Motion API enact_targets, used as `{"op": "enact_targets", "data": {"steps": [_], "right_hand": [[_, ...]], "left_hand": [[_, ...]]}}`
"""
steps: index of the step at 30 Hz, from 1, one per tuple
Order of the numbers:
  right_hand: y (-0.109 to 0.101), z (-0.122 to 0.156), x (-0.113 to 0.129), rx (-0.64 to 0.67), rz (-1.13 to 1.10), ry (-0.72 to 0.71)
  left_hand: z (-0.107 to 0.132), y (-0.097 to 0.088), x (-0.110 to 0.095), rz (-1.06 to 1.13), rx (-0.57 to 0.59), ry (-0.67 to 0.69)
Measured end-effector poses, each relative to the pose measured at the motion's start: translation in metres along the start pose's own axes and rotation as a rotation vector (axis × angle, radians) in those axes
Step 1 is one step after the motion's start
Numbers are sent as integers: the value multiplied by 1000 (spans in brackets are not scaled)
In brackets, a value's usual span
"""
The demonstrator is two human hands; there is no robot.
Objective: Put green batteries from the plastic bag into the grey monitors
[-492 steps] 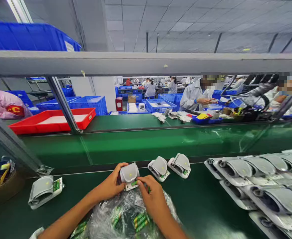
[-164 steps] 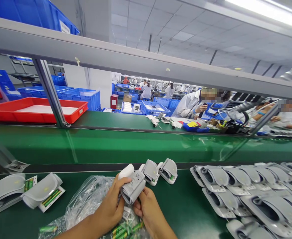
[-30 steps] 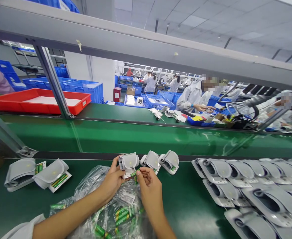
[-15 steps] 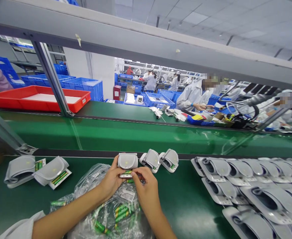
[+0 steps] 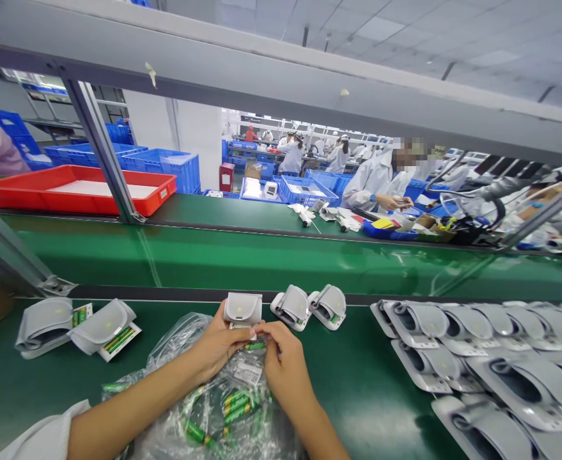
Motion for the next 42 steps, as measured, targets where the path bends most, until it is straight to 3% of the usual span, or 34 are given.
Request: {"op": "enact_targets", "data": {"steps": [3, 5, 10, 15, 17, 22, 24, 28, 32, 37, 42], "right_hand": [[-3, 1, -10, -34, -11, 124], [1, 2, -13, 27, -6, 168], [18, 6, -16, 280, 83, 187], [21, 8, -6, 363, 176, 73], [14, 6, 3, 286, 238, -23], [-16, 3, 22, -119, 326, -173], [-19, 4, 28, -194, 306, -213], [-14, 4, 39, -225, 238, -268], [-14, 5, 39, -253, 194, -236], [-14, 7, 32, -254, 217, -179], [-12, 9, 38, -216, 278, -235]], "left_hand": [[-1, -1, 2, -19, -8, -4], [-1, -2, 3, -14, -15, -6], [-3, -6, 2, 22, -40, 21], [-4, -6, 0, 44, -46, 37], [-5, -7, 0, 44, -62, 46], [-5, -4, -3, 40, -47, 31], [-3, -1, -4, 40, -18, 10], [3, 9, -3, 41, 85, -20], [7, 19, -1, 76, 177, -10], [9, 23, 0, 66, 223, 5], [9, 22, 2, 10, 236, 2]]}}
Point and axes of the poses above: each hand's wrist, its own z-axis away from the middle knuckle, its own y-axis out of the palm, x = y × z, the point moved 8 cm from there along -z, towards the middle knuckle, and after that the axes turned 2 degrees about x, right-handed, at the moved point
